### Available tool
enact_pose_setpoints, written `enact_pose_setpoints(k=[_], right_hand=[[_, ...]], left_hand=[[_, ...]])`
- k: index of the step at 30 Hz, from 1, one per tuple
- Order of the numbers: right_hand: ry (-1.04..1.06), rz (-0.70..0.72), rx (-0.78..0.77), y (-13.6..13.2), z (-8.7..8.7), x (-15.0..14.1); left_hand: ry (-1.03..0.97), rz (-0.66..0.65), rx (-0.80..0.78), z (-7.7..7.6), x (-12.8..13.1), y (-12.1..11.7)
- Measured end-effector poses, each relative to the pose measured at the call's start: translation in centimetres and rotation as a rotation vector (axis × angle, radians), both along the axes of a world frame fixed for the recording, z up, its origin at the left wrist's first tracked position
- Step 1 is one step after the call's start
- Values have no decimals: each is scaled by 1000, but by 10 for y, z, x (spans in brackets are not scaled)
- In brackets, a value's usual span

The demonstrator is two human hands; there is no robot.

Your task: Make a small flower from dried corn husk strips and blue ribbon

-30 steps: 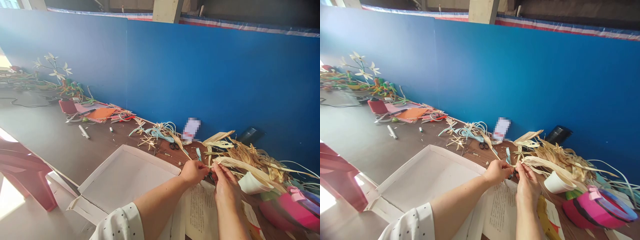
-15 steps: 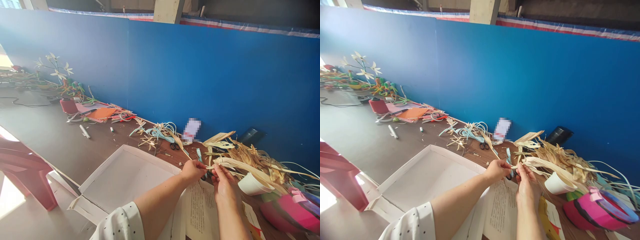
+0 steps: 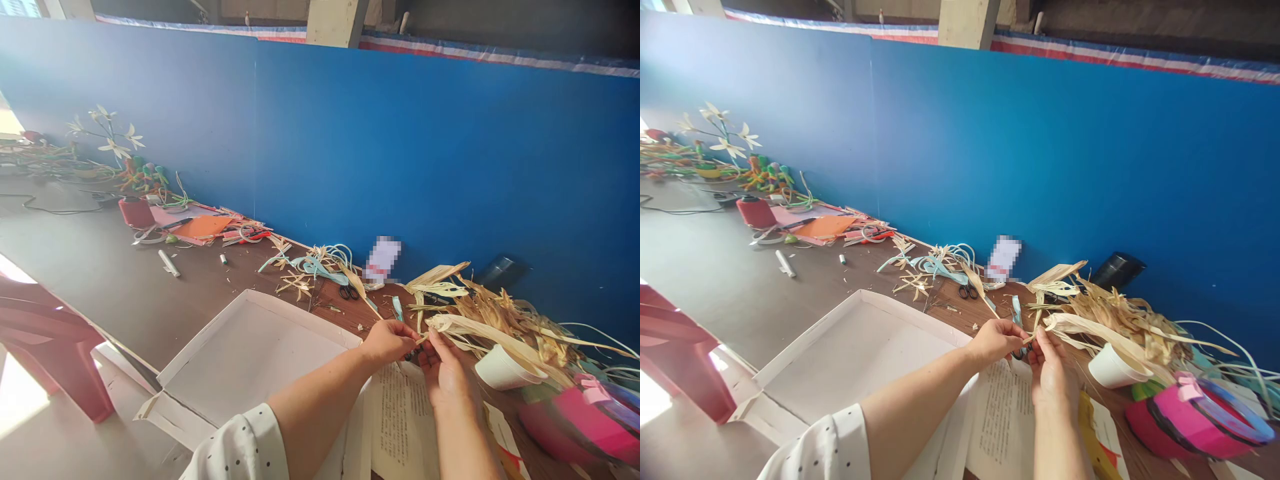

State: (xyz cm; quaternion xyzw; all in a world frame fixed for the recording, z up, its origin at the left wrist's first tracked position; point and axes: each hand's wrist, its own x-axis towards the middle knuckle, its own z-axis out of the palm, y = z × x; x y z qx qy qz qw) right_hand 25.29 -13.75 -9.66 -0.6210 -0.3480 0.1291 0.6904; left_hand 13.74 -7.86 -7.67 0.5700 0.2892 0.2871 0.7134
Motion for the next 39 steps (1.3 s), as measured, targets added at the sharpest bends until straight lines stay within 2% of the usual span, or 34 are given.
enact_pose_setpoints(k=[6,12,15,22,31,39], right_hand=[[269,104,-13,-1,6,-6],[563,96,26,-3,17,-15],[570,90,22,-2,18,-16],[429,80,-11,0,14,-16],[563,-4,-16,-2,24,-24],[574,18,-37,-1,24,-27]], left_hand=[[50,29,12,1,-1,-1],[16,44,11,1,-1,-1],[-49,58,-16,2,0,-2],[-146,50,-130,4,0,-2],[-209,-29,-196,3,-2,-1],[-279,-31,-238,-8,3,2]])
